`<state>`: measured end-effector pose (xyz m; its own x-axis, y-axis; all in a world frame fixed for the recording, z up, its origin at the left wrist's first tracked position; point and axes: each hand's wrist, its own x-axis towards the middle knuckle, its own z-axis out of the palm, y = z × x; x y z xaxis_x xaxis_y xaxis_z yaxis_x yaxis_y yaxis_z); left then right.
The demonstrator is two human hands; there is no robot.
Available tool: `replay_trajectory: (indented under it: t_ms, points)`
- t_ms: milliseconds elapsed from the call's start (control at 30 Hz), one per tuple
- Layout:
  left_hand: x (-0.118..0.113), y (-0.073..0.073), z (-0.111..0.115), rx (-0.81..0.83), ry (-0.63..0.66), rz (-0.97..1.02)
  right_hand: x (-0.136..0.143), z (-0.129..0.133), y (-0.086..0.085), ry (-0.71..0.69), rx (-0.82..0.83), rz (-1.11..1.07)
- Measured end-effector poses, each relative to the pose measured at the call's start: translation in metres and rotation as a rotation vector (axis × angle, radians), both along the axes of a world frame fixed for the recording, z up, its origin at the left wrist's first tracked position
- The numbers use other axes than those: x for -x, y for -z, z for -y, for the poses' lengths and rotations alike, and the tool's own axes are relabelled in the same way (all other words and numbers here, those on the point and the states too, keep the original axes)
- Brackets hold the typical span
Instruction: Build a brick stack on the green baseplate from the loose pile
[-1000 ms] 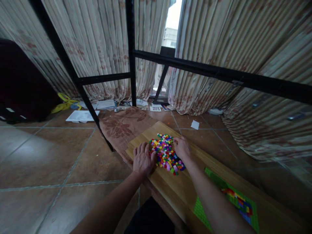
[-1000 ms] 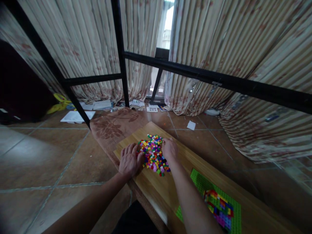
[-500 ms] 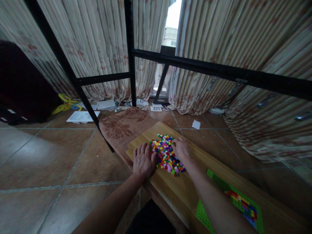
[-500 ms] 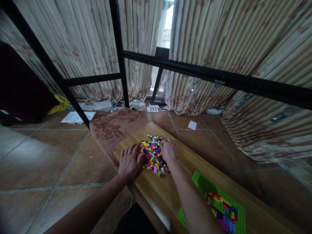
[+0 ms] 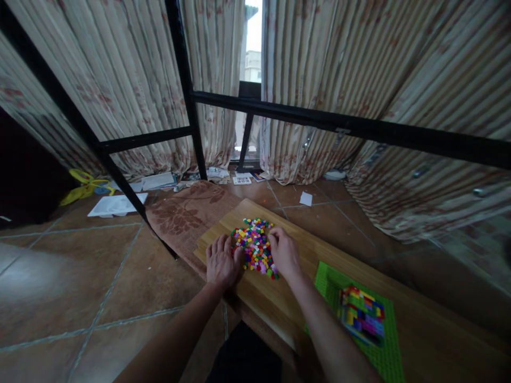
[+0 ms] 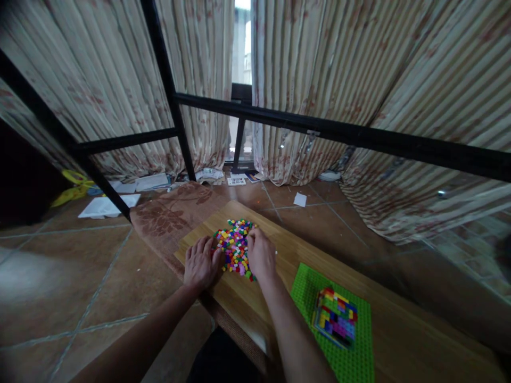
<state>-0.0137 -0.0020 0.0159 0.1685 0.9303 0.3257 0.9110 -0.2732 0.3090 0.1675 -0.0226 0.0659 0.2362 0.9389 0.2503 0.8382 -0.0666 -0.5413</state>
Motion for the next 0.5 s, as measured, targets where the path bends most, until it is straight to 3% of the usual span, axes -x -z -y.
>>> replay_trajectory:
  t_ms: [33, 133, 233, 367, 500]
  points:
    - [0.000, 0.000, 0.000, -0.002, 0.003, -0.008, 0.007, 0.020, -0.001, 0.005, -0.012, -0.061]
    - [0.000, 0.000, -0.001, -0.025, 0.005, -0.031, 0.024, 0.089, 0.001, -0.058, -0.103, -0.513]
    - [-0.001, -0.002, -0.003, -0.051, 0.029, -0.048, 0.021, 0.158, 0.006, 0.071, -0.125, -0.659]
    - [0.001, -0.004, -0.007, -0.061, 0.046, -0.036, -0.028, 0.228, 0.008, 0.366, -0.159, -0.701]
    - [0.001, -0.008, -0.006, -0.048, 0.021, 0.030, -0.097, 0.260, 0.010, 0.534, -0.216, -0.598]
